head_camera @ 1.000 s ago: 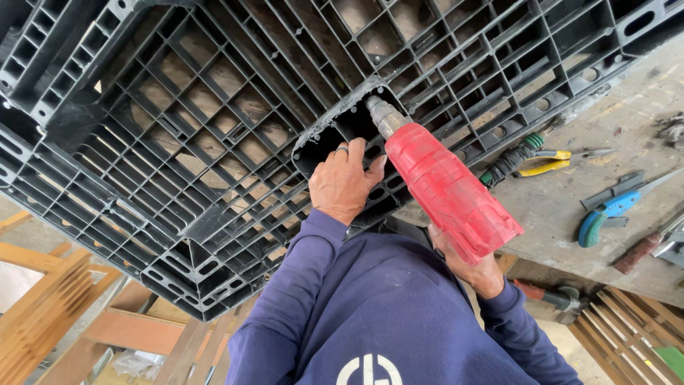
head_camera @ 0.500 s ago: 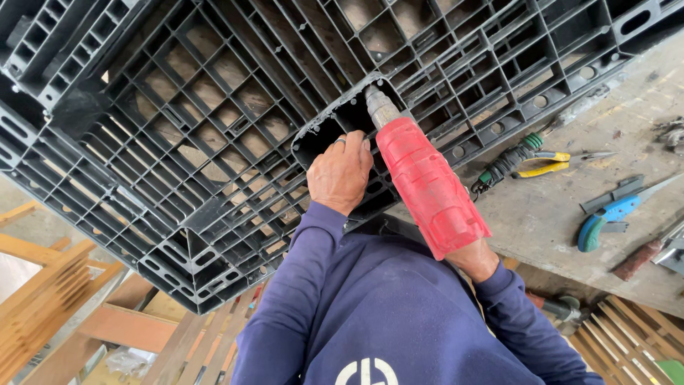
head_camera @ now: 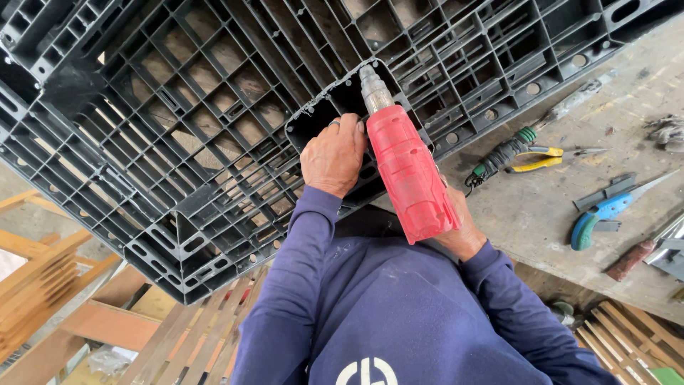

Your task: The person repairs a hole in a black plastic crate by melting plastic with a heat gun and then smoothing the molten plastic using a soldering iron tool.

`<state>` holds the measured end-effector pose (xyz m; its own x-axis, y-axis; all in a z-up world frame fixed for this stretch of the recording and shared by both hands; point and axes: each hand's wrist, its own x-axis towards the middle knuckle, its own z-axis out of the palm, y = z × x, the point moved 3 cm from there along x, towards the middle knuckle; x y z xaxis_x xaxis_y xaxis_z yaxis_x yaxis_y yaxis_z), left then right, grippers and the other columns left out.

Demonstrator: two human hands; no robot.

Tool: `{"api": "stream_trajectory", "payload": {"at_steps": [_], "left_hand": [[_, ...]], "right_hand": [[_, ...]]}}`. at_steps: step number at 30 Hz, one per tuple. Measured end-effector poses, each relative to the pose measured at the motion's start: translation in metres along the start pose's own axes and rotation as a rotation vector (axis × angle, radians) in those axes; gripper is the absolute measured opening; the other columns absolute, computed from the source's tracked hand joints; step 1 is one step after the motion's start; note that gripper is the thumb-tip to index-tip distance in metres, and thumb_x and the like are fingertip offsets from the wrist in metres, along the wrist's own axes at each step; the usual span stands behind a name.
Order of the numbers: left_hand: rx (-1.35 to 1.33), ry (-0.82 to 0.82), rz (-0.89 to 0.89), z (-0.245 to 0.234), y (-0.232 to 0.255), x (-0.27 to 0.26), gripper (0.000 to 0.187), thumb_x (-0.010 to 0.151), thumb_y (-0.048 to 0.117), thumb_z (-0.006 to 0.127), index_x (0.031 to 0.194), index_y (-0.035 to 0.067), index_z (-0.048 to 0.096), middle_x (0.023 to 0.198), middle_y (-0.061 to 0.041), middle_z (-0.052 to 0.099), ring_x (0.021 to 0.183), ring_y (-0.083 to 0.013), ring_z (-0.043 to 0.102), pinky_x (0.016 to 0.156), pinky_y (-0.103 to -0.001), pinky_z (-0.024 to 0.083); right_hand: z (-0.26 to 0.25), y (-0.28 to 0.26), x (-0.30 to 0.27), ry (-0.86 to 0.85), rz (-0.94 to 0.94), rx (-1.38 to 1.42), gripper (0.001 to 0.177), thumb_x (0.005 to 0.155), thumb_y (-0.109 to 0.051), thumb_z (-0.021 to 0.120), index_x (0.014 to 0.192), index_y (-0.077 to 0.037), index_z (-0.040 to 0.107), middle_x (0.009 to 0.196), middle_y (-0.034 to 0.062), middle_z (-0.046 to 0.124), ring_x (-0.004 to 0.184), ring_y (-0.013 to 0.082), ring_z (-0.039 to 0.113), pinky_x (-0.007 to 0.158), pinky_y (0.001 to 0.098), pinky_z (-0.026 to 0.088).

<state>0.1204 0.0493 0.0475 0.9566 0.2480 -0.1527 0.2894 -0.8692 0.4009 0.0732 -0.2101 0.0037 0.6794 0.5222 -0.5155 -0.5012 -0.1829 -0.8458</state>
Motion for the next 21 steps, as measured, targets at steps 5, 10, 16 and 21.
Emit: {"api": "stream_trajectory", "payload": {"at_steps": [5, 10, 16, 21], "left_hand": [[-0.002, 0.019, 0.001, 0.0, 0.0, -0.001, 0.02, 0.104, 0.031, 0.054, 0.096, 0.014, 0.06, 0.078, -0.006, 0.066, 0.066, -0.031, 0.066, 0.058, -0.046, 0.051], [-0.006, 0.026, -0.001, 0.0, 0.0, 0.0, 0.02, 0.105, 0.031, 0.055, 0.096, 0.014, 0.06, 0.077, -0.006, 0.065, 0.066, -0.0302, 0.066, 0.058, -0.045, 0.051], [-0.005, 0.052, 0.023, -0.001, 0.0, 0.0, 0.017, 0.103, 0.029, 0.058, 0.094, 0.014, 0.06, 0.078, -0.006, 0.065, 0.067, -0.0284, 0.066, 0.057, -0.043, 0.051], [-0.017, 0.129, 0.048, -0.004, 0.001, -0.002, 0.013, 0.101, 0.027, 0.063, 0.104, 0.014, 0.064, 0.085, -0.004, 0.064, 0.074, -0.0256, 0.065, 0.063, -0.041, 0.051]], "right_hand": [[0.013, -0.003, 0.013, -0.023, 0.364, 1.323, 0.041, 0.104, -0.017, 0.056, 0.142, -0.001, 0.052, 0.137, 0.011, 0.062, 0.124, 0.0227, 0.061, 0.108, 0.0364, 0.048], [0.009, -0.049, 0.001, -0.008, -0.203, -0.358, 0.052, 0.089, -0.001, 0.076, 0.138, -0.003, 0.058, 0.132, 0.0065, 0.066, 0.119, 0.0194, 0.065, 0.1, 0.0296, 0.053], [0.007, -0.061, 0.0, 0.057, 0.061, 0.185, 0.049, 0.095, -0.003, 0.068, 0.143, -0.002, 0.055, 0.135, 0.0065, 0.065, 0.121, 0.0147, 0.065, 0.1, 0.0304, 0.055], [0.003, -0.088, -0.001, 0.001, -0.027, -0.207, 0.052, 0.094, -0.006, 0.067, 0.144, -0.005, 0.052, 0.139, 0.0051, 0.063, 0.13, 0.0192, 0.06, 0.109, 0.0347, 0.048]]}}
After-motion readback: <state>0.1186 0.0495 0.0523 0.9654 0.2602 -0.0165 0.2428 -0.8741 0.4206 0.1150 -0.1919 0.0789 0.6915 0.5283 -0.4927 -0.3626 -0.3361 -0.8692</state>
